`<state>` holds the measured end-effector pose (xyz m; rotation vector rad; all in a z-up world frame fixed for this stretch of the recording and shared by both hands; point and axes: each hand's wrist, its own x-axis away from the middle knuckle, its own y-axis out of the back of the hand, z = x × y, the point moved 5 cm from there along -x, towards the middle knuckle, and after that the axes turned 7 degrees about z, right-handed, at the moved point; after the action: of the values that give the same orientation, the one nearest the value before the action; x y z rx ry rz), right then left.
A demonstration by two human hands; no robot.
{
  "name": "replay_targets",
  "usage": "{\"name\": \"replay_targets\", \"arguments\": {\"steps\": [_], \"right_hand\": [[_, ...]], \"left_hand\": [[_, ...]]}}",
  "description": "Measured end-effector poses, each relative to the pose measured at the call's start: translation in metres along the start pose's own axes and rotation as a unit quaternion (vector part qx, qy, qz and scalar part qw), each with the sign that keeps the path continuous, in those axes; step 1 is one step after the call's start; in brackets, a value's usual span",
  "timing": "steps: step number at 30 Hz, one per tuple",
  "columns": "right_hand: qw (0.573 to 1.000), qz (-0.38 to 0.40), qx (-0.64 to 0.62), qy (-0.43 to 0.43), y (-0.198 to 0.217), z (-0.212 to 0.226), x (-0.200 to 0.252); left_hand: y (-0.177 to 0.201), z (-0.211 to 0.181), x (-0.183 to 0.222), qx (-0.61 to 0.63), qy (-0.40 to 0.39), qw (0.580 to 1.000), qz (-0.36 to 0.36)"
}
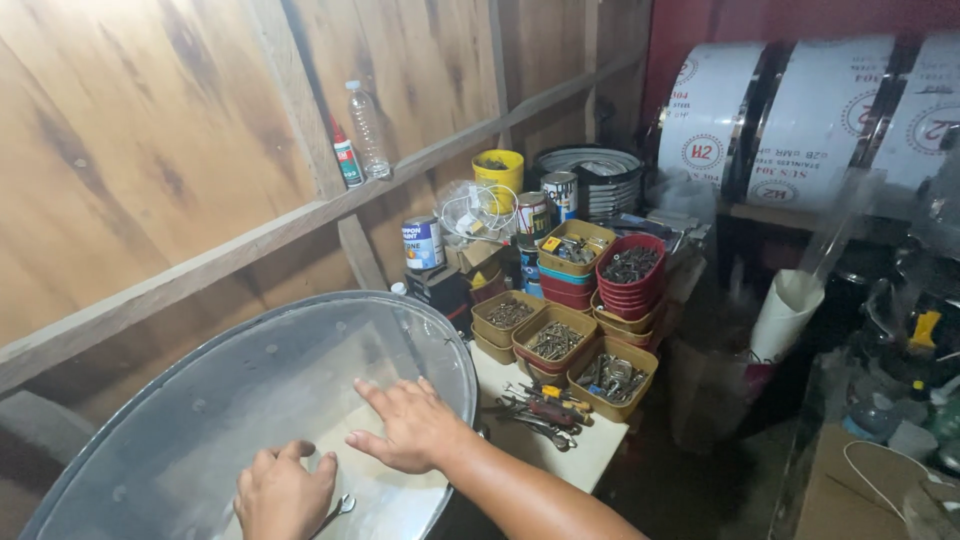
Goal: Tightening the tension bolts on a drum using a wrench
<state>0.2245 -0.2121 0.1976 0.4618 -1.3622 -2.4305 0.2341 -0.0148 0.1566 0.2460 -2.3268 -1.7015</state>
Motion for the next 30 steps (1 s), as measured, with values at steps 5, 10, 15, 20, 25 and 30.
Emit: {"name": "replay_targets", "arguments": {"steps": [5, 10, 15, 20, 25, 30], "right_hand": [[0.996, 0.056, 0.021, -0.072, 0.002, 0.003, 0.001], [0.998, 0.031, 0.033, -0.036, -0.002, 0.001, -0.001], [0.997, -0.005, 0.069, -0.019, -0.007, -0.004, -0.002], [0.996, 0.003, 0.082, -0.024, -0.002, 0.002, -0.001], [0.994, -0.024, 0.109, -0.016, -0.007, -0.005, -0.006], [0.998, -0.006, 0.059, -0.027, 0.004, 0.004, 0.001]], "left_hand": [[0.006, -0.001, 0.004, -0.002, 0.015, 1.0, 0.02], [0.001, 0.001, -0.002, -0.021, 0.033, 0.998, 0.041], [-0.014, 0.01, -0.019, -0.019, 0.031, 0.999, -0.008], [-0.006, 0.005, -0.011, -0.007, 0.011, 1.0, 0.013], [0.0, 0.002, -0.004, 0.012, 0.006, 1.0, 0.026], [0.006, -0.002, 0.0, 0.02, -0.001, 0.999, 0.031]]}}
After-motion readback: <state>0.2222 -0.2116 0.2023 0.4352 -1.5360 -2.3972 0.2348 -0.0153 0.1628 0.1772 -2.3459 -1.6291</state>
